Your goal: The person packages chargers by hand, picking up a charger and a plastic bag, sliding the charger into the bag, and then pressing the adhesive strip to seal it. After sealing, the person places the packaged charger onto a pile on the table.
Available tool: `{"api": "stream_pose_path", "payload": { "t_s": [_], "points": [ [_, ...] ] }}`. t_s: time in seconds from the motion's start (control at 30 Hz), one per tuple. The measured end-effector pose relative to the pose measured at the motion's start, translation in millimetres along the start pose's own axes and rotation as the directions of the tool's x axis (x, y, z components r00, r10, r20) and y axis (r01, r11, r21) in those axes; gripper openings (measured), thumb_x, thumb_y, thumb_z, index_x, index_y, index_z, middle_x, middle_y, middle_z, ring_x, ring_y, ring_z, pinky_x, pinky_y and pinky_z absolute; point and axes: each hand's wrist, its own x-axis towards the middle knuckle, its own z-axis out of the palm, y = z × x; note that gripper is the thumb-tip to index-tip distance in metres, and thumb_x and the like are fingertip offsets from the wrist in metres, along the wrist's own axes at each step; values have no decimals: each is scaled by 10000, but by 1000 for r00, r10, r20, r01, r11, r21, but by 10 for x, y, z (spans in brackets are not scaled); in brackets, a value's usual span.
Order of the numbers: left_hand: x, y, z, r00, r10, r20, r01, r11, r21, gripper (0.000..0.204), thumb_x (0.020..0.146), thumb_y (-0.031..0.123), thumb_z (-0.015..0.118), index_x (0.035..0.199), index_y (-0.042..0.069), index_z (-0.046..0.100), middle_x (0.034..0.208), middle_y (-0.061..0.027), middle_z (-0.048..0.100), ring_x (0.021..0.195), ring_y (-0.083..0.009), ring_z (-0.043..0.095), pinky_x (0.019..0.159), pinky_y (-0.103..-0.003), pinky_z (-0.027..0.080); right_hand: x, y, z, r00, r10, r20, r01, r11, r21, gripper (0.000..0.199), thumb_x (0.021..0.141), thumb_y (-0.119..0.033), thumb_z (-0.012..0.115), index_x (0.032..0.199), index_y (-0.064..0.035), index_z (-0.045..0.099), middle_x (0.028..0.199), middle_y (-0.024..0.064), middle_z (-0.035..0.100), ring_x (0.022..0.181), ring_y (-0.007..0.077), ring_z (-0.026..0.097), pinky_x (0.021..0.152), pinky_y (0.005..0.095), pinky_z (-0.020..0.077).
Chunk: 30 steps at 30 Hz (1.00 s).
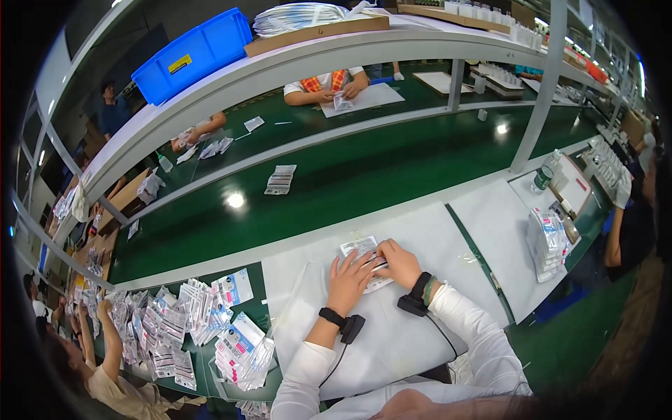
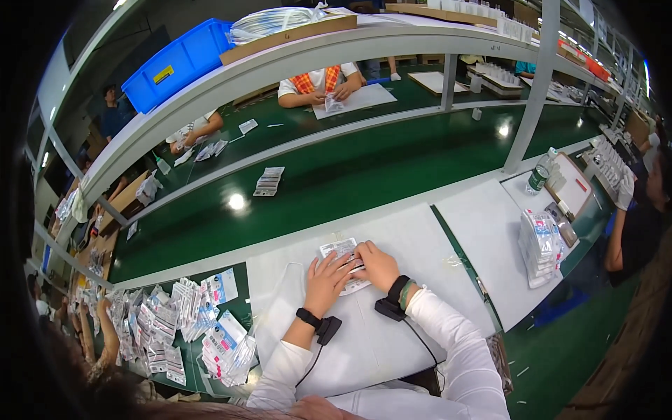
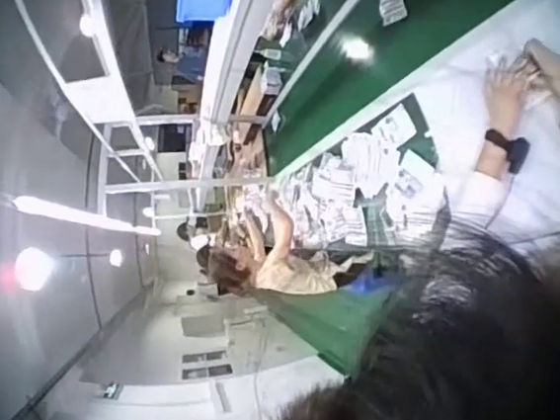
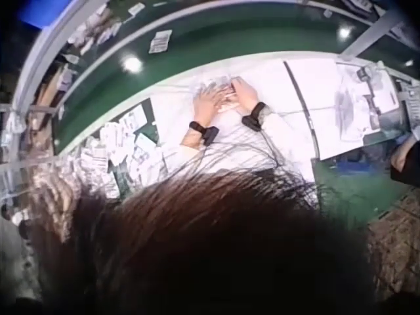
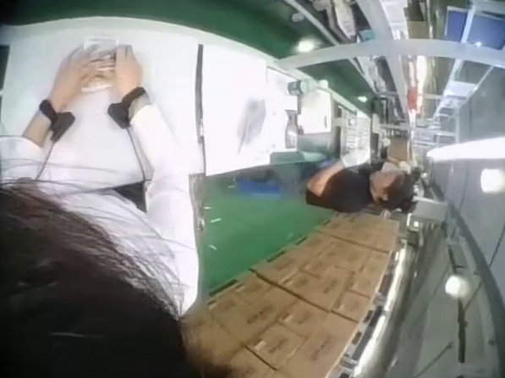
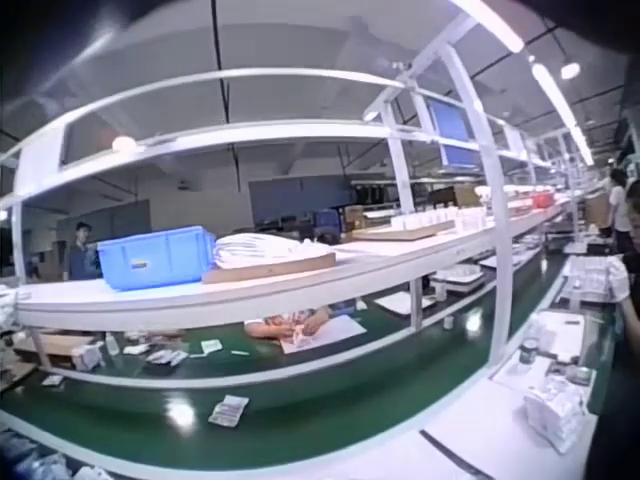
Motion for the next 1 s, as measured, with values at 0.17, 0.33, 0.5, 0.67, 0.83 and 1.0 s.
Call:
{"api": "stream_pose_path", "payload": {
  "t_s": [0.17,0.33,0.5,0.67,0.83,1.0],
  "points": [
    [35,117,-10,998,1,-55,9,983,182,298,861,190,568,1150,229,627,1245,50,585,1215,-198,506,1078,-508,261,-59,17,-119,979,91,182,-127,973,194,318,758,-127,697,1007,-91,502,869,72,577,802,303,606,683,379,495],
    [227,182,-55,995,-18,-102,49,950,308,153,818,139,569,963,168,611,1073,5,597,1050,-195,576,1048,-520,291,-41,44,-32,996,27,82,-40,987,157,255,761,-62,624,983,-91,502,832,74,596,782,300,610,675,376,489],
    [282,218,7,990,-77,-114,121,883,453,164,793,94,571,945,155,581,981,-5,584,956,-185,563,1004,-505,321,-56,-7,3,992,16,127,-30,994,105,225,763,-62,594,968,-103,510,861,72,608,777,289,611,665,381,486],
    [386,108,78,980,-128,-156,190,844,501,142,801,93,568,938,132,564,943,-14,562,886,-208,562,952,-498,351,-34,-2,35,993,-32,114,19,993,114,199,777,-81,584,961,-108,512,848,72,608,762,291,614,654,387,485],
    [246,-30,103,967,-254,-35,253,921,298,216,759,90,632,965,127,582,990,-34,573,923,-226,566,926,-436,391,-54,-125,-25,992,-17,129,10,999,52,185,787,-96,596,958,-120,532,870,65,604,784,281,612,635,383,483],
    [-57,76,-150,988,-149,37,152,983,-105,359,762,130,683,1110,110,597,1097,-72,588,1055,-249,562,918,-394,421,-149,-47,-216,990,-13,142,26,996,-90,256,791,-135,643,1038,-152,578,990,42,624,947,239,605,750,367,486]
  ]
}}
